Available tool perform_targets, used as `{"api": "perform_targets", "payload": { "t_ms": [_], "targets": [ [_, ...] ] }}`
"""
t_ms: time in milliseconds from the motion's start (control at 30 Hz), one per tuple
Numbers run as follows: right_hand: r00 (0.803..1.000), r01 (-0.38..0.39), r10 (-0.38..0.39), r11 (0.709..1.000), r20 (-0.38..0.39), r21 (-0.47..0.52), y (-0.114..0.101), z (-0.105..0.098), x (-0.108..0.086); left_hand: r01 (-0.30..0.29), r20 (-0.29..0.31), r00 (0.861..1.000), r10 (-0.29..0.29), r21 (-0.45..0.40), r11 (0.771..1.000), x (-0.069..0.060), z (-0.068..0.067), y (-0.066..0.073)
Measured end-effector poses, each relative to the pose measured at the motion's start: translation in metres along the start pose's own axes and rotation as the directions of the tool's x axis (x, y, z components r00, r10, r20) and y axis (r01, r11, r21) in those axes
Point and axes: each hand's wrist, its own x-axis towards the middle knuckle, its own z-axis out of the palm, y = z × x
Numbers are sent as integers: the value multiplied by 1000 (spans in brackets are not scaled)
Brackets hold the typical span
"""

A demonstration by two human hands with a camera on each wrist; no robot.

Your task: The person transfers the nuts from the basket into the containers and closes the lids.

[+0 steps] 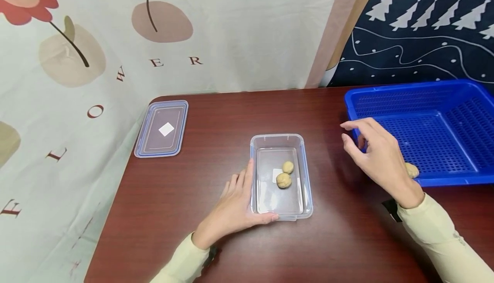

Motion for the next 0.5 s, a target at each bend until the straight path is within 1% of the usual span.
{"api": "perform_targets", "payload": {
  "t_ms": [100,200,333,400,500],
  "targets": [
    [999,-21,21,1000,-24,-11,5,-3,-2,-17,-11,1000,17,-2,1000,0,0,1],
    [998,-46,46,999,-43,-13,10,-6,-1,-8,-13,1000,8,-6,1000,0,-1,1],
    [995,-93,93,996,-30,-17,16,-11,1,17,-3,1000,-17,-1,1000,0,-2,-1],
    [993,-119,118,993,-19,-22,19,-14,1,18,5,1000,-18,-2,1000,0,-2,-1],
    [989,-149,149,988,-7,-29,24,-19,-1,8,1,1000,-8,-11,1000,0,0,-1]
  ]
}}
